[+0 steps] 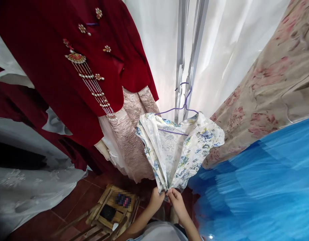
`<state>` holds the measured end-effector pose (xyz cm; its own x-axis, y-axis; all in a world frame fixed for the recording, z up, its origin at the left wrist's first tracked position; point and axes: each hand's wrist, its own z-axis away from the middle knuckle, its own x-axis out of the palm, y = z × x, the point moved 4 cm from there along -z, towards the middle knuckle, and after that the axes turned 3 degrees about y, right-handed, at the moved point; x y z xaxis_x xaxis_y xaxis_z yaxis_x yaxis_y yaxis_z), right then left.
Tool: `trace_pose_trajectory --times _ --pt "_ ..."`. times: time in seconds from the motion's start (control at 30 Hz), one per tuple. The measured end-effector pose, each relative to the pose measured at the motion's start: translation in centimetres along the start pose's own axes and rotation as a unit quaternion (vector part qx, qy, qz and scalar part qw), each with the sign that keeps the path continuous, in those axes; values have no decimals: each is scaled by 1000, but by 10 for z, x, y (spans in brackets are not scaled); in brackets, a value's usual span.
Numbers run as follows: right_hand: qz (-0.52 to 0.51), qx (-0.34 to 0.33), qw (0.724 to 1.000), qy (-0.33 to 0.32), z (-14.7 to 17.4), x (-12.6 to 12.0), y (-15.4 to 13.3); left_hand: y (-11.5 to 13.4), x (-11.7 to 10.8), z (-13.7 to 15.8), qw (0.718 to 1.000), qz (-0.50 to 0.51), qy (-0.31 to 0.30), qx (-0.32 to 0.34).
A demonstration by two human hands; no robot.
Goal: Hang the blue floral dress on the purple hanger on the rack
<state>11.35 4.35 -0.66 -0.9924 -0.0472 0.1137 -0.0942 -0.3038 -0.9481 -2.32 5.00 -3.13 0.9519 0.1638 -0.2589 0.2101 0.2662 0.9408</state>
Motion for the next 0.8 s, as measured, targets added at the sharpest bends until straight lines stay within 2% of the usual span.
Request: trace_pose_trajectory --times 0.2,0.33,0.43,0.53,0.63,0.7,0.8 --pt "-42 46 993 103 0 4 -13 1 8 -19 990 -30 -113 75" --pt "-58 2 990 128 -11 6 -47 -3 10 -27 983 -47 -147 98" --pt "-78 -78 982 157 -25 9 -104 -10 4 -34 986 -75 -122 81" --pt "-103 -173 962 184 -40 17 -180 -10 -7 -42 986 -83 -119 78" --pt "-139 -253 941 176 -54 26 -255 -2 -18 -48 984 -64 -134 99" --pt "-151 -292 930 164 -62 27 -299 4 -23 -50 983 -33 -140 110" --pt "-182 -316 917 165 -70 18 -352 7 -19 -48 981 11 -159 112"
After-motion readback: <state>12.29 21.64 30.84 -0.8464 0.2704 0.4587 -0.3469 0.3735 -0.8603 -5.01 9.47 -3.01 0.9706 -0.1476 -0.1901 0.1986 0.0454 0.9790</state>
